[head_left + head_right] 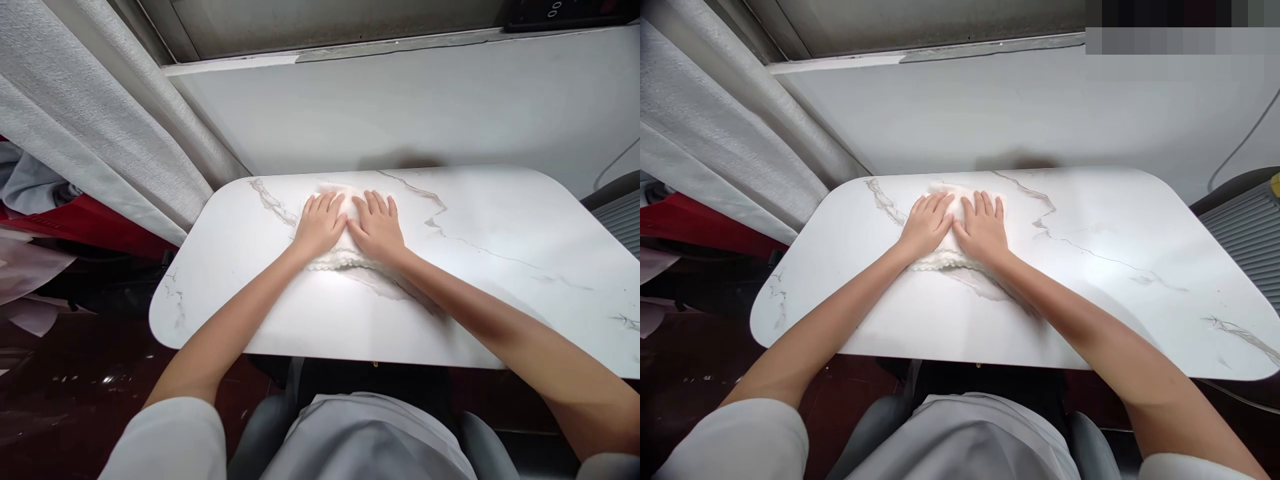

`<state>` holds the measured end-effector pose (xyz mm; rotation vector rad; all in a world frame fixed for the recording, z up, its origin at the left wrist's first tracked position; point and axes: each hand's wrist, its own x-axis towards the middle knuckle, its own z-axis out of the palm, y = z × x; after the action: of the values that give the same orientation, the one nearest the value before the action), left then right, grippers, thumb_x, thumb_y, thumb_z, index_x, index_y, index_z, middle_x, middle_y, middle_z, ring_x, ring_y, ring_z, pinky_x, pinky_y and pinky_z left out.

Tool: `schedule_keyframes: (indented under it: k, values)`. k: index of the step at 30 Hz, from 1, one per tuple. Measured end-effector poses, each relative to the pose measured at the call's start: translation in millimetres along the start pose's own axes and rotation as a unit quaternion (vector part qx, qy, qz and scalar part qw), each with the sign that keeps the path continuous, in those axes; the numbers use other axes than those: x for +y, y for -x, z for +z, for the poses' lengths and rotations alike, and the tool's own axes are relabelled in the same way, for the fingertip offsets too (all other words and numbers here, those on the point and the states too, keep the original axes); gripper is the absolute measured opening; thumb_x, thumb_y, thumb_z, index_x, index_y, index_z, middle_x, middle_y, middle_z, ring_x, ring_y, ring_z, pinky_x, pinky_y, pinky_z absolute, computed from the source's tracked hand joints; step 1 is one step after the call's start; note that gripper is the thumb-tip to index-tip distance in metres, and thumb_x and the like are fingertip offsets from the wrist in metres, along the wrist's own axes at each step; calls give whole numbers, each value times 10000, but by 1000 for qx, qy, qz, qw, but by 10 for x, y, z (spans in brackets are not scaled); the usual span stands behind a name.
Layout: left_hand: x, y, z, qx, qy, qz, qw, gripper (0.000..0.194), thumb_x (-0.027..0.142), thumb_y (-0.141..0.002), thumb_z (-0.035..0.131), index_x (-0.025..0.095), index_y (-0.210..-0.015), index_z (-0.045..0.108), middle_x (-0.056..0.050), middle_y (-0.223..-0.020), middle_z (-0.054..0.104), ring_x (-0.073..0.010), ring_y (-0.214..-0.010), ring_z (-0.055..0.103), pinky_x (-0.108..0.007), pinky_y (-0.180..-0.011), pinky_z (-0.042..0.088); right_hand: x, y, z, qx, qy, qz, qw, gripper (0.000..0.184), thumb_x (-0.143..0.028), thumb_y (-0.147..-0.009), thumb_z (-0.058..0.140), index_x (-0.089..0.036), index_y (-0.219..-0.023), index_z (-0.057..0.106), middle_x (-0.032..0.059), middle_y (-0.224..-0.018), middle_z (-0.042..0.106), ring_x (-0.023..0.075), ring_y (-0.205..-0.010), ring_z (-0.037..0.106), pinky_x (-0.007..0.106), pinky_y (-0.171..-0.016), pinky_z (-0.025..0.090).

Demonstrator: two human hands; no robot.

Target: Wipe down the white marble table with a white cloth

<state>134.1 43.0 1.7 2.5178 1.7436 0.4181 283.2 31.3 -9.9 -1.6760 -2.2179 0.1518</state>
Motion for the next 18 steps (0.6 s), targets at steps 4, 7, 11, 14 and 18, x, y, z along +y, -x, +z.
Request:
schedule_keyframes:
  k: [4, 7, 11, 14, 18]
  values:
    - [119, 439, -73, -10, 3, 25, 1000, 489, 294, -999, 288, 153, -1448, 420, -97, -1546, 410, -232, -1455, 318, -455, -1237, 177, -142, 492, -90, -28, -11, 0, 1000, 579, -416, -998, 283, -126, -1491, 375, 171, -1601, 258, 296, -1505, 149, 557, -1207, 65]
    - [180, 747, -121, -12, -1, 41, 999, 495, 300, -1001, 282, 136, -1449, 416, -108, -1541, 416, -243, -1457, 317, -459, -1241, 175, -250, 814, -147, -37, -19, -18, 999, 581, -429, -1004, 273, -146, -1505, 358, 166, -1618, 211, 301, -1515, 93, 574, -1206, 39]
    - [228, 1107, -186, -11, -7, 38, 999, 500, 306, -1008, 266, 109, -1442, 419, -138, -1538, 413, -263, -1460, 315, -490, -1234, 202, -397, 1119, -205, -59, -35, -52, 996, 578, -420, -1008, 301, -148, -1516, 349, 194, -1621, 176, 311, -1518, 43, 586, -1203, 18]
    - [221, 1330, -238, -8, -5, 35, 999, 500, 311, -1012, 256, 109, -1438, 421, -143, -1529, 427, -263, -1458, 323, -509, -1229, 222, -511, 1265, -227, -72, -54, -74, 993, 571, -406, -1005, 329, -171, -1526, 339, 191, -1627, 151, 314, -1518, 4, 603, -1197, 2]
    - [138, 1571, -306, -8, 1, 22, 1000, 500, 319, -1012, 256, 143, -1456, 401, -133, -1528, 432, -250, -1462, 321, -509, -1229, 234, -675, 1383, -249, -87, -89, -98, 987, 559, -400, -998, 345, -189, -1515, 365, 182, -1635, 114, 318, -1515, -43, 634, -1186, -20]
